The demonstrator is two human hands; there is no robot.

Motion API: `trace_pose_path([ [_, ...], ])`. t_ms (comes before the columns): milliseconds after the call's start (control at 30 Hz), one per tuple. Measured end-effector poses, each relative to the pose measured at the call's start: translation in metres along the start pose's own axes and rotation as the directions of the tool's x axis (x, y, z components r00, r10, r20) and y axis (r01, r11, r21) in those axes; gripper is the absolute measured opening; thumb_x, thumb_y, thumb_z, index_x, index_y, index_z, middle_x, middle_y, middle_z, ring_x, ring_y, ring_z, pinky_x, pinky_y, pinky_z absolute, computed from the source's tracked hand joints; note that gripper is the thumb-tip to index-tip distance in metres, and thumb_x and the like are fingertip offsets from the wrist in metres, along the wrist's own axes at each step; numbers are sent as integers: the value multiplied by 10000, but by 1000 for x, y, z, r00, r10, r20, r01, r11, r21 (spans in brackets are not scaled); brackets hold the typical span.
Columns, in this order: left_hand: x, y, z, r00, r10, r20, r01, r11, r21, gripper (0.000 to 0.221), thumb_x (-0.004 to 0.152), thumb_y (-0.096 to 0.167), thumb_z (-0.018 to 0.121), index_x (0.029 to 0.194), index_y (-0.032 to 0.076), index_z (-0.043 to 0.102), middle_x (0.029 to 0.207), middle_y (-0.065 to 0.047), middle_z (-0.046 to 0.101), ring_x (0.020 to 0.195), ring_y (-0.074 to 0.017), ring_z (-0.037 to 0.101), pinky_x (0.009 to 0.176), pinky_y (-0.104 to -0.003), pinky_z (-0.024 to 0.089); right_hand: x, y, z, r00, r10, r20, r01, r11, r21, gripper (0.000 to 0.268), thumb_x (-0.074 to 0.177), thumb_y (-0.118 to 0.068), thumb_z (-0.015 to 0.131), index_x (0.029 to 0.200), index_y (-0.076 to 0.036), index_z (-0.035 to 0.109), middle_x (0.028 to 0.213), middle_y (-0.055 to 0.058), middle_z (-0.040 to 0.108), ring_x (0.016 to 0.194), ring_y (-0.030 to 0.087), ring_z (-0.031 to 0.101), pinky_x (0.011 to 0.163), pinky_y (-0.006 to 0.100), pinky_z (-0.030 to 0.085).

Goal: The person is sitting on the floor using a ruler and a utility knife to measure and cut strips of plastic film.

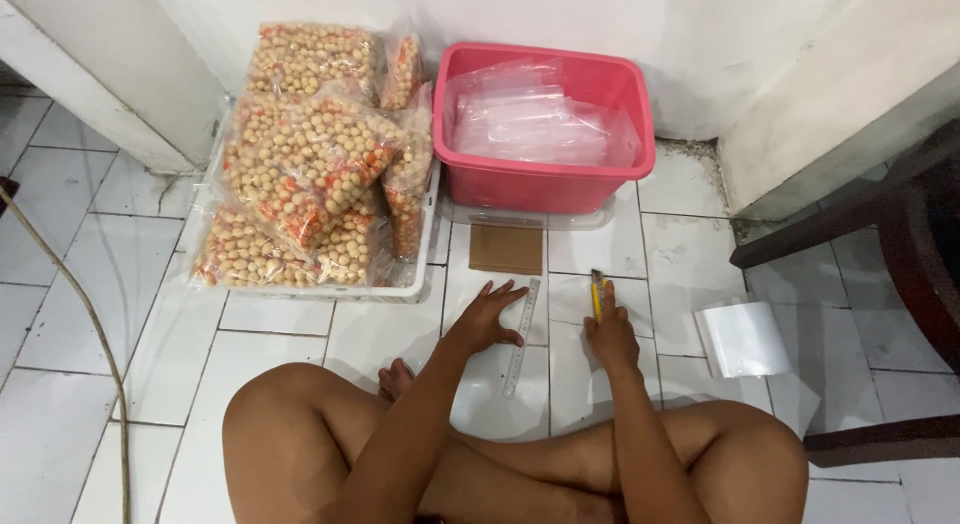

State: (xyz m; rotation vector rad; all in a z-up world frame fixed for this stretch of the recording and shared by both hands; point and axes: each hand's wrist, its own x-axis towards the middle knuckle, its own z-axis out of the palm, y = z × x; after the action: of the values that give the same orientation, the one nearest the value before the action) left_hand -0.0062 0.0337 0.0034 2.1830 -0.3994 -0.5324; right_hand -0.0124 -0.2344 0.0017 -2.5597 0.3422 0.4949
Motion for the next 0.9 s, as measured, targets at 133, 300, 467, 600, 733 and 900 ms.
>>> trace_pose_path([
  [133,-1,3,-3,1000,1,13,-1,1000,-3,987,726,350,900,1565,179,410,1592,-48,458,1551,-212,272,1321,-378,-11,5,-6,-12,1000,26,8,-26,1000,-10,763,1049,-254,484,1676,-173,57,1451,286,467,1272,476,585,955,625,534],
  [300,0,0,3,1000,11,-6,-11,999,-44,994,699,334,917,1553,178,433,1573,-53,480,1541,-222,294,1322,-383,0,39,24,1,999,-3,-43,1,999,-49,830,1015,-302,568,1679,-242,74,1359,277,506,1123,486,668,827,623,576],
  [467,-3,-5,1,1000,-10,-14,10,999,-45,1025,697,384,917,1566,193,409,1590,-40,455,1550,-199,267,1325,-360,-18,46,24,-19,1000,19,-17,-20,999,-31,789,1025,-277,532,1679,-178,102,1418,298,487,1249,546,586,1003,657,486],
  [600,-9,-5,-3,999,11,-33,-11,1000,-5,1085,666,422,915,1578,165,387,1609,-62,424,1557,-238,244,1324,-401,-13,60,49,-28,999,26,-32,-28,998,-62,779,1029,-299,513,1676,-204,91,1390,295,498,1243,546,590,1022,645,489],
  [733,4,-15,14,995,35,-90,-38,999,-37,1020,744,419,882,1582,140,371,1618,-93,402,1559,-278,222,1321,-433,-2,27,24,-40,996,52,-68,-55,998,-43,771,1034,-287,505,1679,-205,91,1347,264,514,1225,509,614,1001,605,511],
  [900,8,-10,19,995,49,-88,-41,995,93,793,933,415,720,1573,99,374,1687,-144,225,1578,-313,139,1324,-438,52,23,31,-21,954,160,-255,-92,962,258,854,943,-228,560,1623,-190,44,1345,246,536,1195,458,621,1019,595,475],
])
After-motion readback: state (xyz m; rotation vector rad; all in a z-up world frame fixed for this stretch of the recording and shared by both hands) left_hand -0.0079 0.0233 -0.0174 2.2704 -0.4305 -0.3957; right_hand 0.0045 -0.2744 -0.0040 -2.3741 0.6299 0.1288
